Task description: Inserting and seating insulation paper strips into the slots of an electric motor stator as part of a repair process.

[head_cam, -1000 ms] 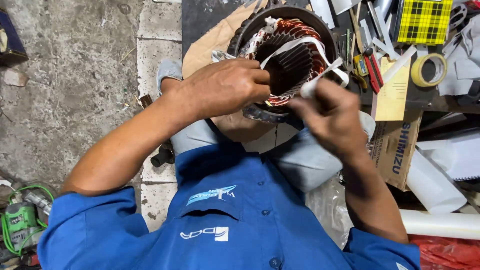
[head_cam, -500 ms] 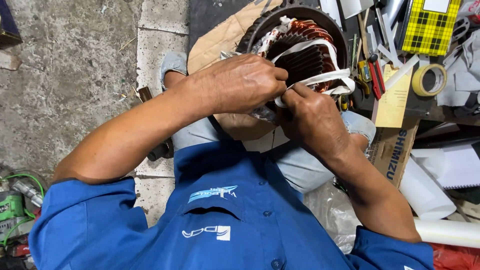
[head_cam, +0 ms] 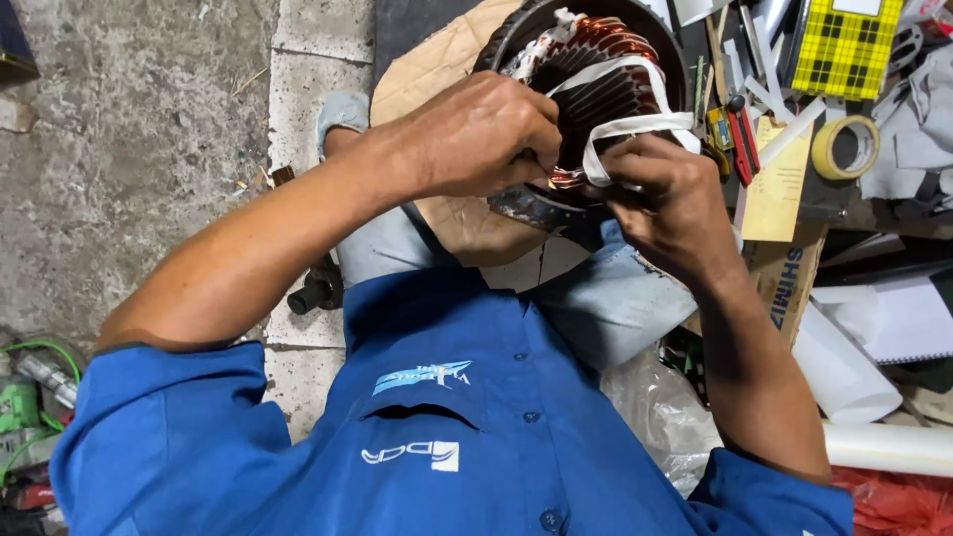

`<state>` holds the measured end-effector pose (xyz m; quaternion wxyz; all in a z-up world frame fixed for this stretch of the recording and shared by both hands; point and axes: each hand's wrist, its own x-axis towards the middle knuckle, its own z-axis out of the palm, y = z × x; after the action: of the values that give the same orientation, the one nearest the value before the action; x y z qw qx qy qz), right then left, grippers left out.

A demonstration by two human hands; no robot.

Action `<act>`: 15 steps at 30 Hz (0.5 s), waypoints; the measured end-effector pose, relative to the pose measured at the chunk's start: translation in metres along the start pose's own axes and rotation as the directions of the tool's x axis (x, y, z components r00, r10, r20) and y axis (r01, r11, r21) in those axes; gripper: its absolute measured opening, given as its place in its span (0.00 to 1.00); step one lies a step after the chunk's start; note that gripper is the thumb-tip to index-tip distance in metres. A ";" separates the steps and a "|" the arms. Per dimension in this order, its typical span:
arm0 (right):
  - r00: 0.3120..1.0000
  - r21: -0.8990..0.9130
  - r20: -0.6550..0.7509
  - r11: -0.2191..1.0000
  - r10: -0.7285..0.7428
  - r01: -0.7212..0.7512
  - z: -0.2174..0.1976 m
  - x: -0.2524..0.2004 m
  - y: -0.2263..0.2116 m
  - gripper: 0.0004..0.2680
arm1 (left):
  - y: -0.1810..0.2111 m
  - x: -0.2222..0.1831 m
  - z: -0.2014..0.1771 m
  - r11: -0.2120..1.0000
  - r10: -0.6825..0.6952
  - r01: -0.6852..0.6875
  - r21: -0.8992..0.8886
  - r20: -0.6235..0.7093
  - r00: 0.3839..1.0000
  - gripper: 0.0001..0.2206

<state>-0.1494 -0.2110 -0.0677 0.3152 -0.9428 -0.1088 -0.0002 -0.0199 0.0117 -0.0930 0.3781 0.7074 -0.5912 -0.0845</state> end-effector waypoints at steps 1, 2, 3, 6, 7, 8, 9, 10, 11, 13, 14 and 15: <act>0.999 -0.010 0.017 0.999 -0.045 0.045 0.001 0.001 0.005 0.04 | 0.002 0.001 0.000 1.000 0.004 -0.004 0.007 -0.046 0.999 0.04; 0.999 -0.013 0.015 0.999 -0.045 0.045 0.000 0.001 0.006 0.04 | -0.001 0.003 0.003 1.000 0.008 -0.007 0.008 -0.046 0.999 0.04; 0.999 -0.026 0.012 0.999 -0.039 0.039 0.000 0.001 0.006 0.04 | -0.002 0.004 0.006 1.000 0.003 -0.002 0.023 -0.047 0.999 0.04; 1.000 -0.052 0.010 0.999 -0.005 0.006 0.003 0.003 0.003 0.05 | -0.003 0.005 0.010 0.999 -0.017 0.018 0.029 -0.042 0.999 0.05; 1.000 -0.067 0.014 0.997 0.024 -0.023 0.004 0.003 0.001 0.06 | -0.002 0.006 0.011 0.999 -0.033 0.034 0.015 -0.039 0.999 0.06; 1.000 -0.065 0.013 0.998 0.025 -0.024 0.005 0.004 -0.002 0.06 | -0.001 0.005 0.011 0.999 -0.034 0.034 0.014 -0.037 0.999 0.06; 0.999 -0.085 0.009 0.995 0.044 -0.043 0.006 0.005 -0.005 0.06 | 0.000 0.004 0.011 0.999 0.010 -0.007 0.045 -0.071 0.997 0.04; 0.998 -0.104 0.004 0.993 0.063 -0.062 0.007 0.005 -0.008 0.06 | 0.001 0.003 0.012 0.996 0.056 -0.048 0.076 -0.103 0.993 0.04; 0.998 -0.103 0.008 0.993 0.063 -0.062 0.008 0.006 -0.010 0.06 | 0.000 0.002 0.012 0.996 0.053 -0.045 0.074 -0.104 0.993 0.04; 0.998 -0.154 0.005 0.987 0.055 -0.053 0.009 0.008 -0.016 0.06 | 0.001 0.000 0.013 0.989 0.098 -0.081 0.124 -0.137 0.986 0.06; 0.999 -0.154 0.006 0.987 0.051 -0.050 0.012 0.007 -0.010 0.06 | -0.001 0.001 0.014 0.989 0.097 -0.079 0.127 -0.139 0.986 0.06; 0.999 -0.182 0.011 0.982 0.048 -0.045 0.014 0.005 -0.004 0.07 | -0.003 0.002 0.014 0.991 0.076 -0.063 0.118 -0.108 0.991 0.05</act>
<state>-0.1463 -0.1985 -0.0762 0.2267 -0.9699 -0.0886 0.0044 -0.0246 0.0037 -0.1042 0.3724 0.7105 -0.5971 0.0026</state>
